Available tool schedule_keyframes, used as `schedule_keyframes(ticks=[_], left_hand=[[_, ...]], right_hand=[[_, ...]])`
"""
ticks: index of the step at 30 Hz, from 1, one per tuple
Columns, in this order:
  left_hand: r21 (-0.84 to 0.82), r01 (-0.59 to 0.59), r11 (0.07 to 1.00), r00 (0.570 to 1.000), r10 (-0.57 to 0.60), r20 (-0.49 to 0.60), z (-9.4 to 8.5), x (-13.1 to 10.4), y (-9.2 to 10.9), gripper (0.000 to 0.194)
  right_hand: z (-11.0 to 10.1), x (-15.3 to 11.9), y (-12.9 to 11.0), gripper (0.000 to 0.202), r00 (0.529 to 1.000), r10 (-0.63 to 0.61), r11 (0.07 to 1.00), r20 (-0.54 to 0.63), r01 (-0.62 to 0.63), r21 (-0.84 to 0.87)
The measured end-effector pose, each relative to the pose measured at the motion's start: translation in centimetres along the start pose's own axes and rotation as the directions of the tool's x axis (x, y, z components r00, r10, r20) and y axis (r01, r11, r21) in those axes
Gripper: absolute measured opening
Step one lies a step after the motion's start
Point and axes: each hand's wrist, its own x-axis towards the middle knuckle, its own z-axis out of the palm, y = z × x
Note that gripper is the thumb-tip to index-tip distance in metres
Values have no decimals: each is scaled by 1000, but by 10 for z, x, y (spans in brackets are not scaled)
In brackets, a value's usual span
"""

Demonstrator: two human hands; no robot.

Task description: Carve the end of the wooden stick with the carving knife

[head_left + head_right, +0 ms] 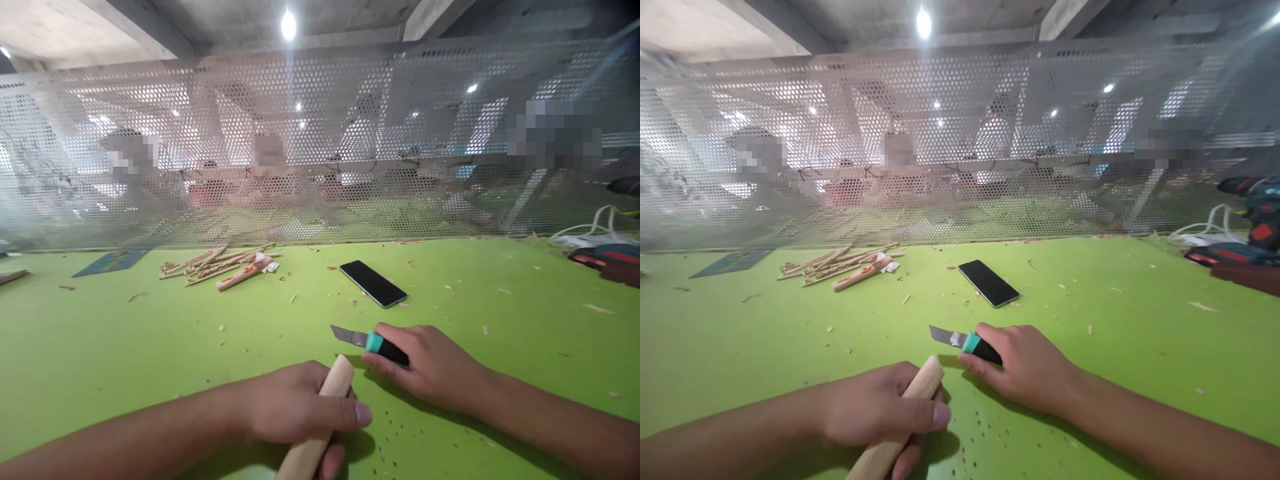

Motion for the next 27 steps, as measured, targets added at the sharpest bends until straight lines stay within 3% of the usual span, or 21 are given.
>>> schedule_keyframes(ticks=[27], left_hand=[[24,7,1000,999,-8,34,-1,0,-1,59]], right_hand=[[1,0,2,56,1000,2,1000,17,-1,-24]])
